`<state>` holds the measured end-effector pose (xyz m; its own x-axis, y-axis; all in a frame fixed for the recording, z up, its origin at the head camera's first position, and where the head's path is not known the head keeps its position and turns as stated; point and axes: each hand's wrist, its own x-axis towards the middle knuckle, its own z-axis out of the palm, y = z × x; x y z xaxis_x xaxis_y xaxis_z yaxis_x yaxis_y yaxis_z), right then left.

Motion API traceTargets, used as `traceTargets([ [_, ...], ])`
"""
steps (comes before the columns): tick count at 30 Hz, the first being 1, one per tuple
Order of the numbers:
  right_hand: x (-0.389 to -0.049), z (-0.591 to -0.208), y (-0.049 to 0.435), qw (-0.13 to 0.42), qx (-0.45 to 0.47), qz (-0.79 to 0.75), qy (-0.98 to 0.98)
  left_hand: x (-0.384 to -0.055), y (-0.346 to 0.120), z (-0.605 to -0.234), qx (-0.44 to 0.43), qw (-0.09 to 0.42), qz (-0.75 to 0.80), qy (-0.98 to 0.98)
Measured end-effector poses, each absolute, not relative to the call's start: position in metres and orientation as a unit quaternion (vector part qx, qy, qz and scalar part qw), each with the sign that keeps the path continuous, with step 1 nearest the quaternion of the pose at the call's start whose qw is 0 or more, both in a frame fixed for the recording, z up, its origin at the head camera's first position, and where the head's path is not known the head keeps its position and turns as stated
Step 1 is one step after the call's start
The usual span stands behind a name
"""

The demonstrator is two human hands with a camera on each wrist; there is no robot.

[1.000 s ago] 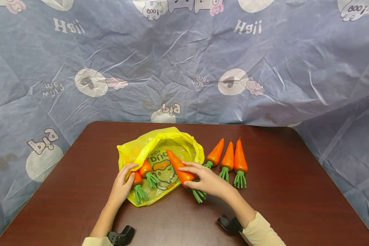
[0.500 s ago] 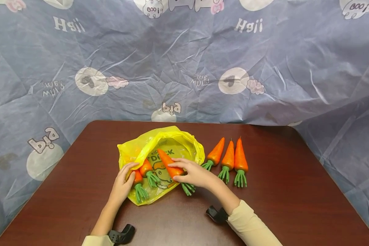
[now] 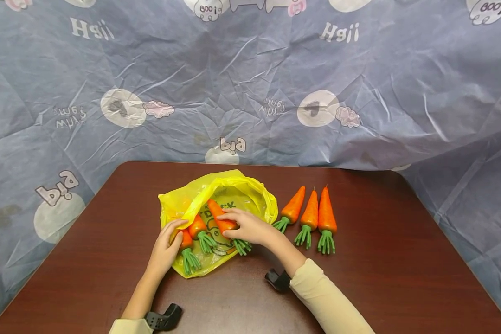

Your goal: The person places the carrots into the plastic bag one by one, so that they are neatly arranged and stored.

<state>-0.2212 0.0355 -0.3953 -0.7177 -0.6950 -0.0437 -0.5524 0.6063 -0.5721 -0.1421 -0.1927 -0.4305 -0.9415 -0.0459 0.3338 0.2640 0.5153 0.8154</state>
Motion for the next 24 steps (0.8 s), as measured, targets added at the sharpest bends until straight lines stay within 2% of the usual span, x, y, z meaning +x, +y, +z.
traceTargets([
  [13,-0.237,-0.402,0.007,0.129,-0.354,-0.267,0.887,-0.141,-0.194,-0.430,-0.066,0.159,-0.487,-0.856],
  [24,-0.243,-0.417,-0.012,0.104,-0.330,-0.299,0.889,-0.142,-0.193,-0.431,-0.063,0.160,-0.481,-0.859],
])
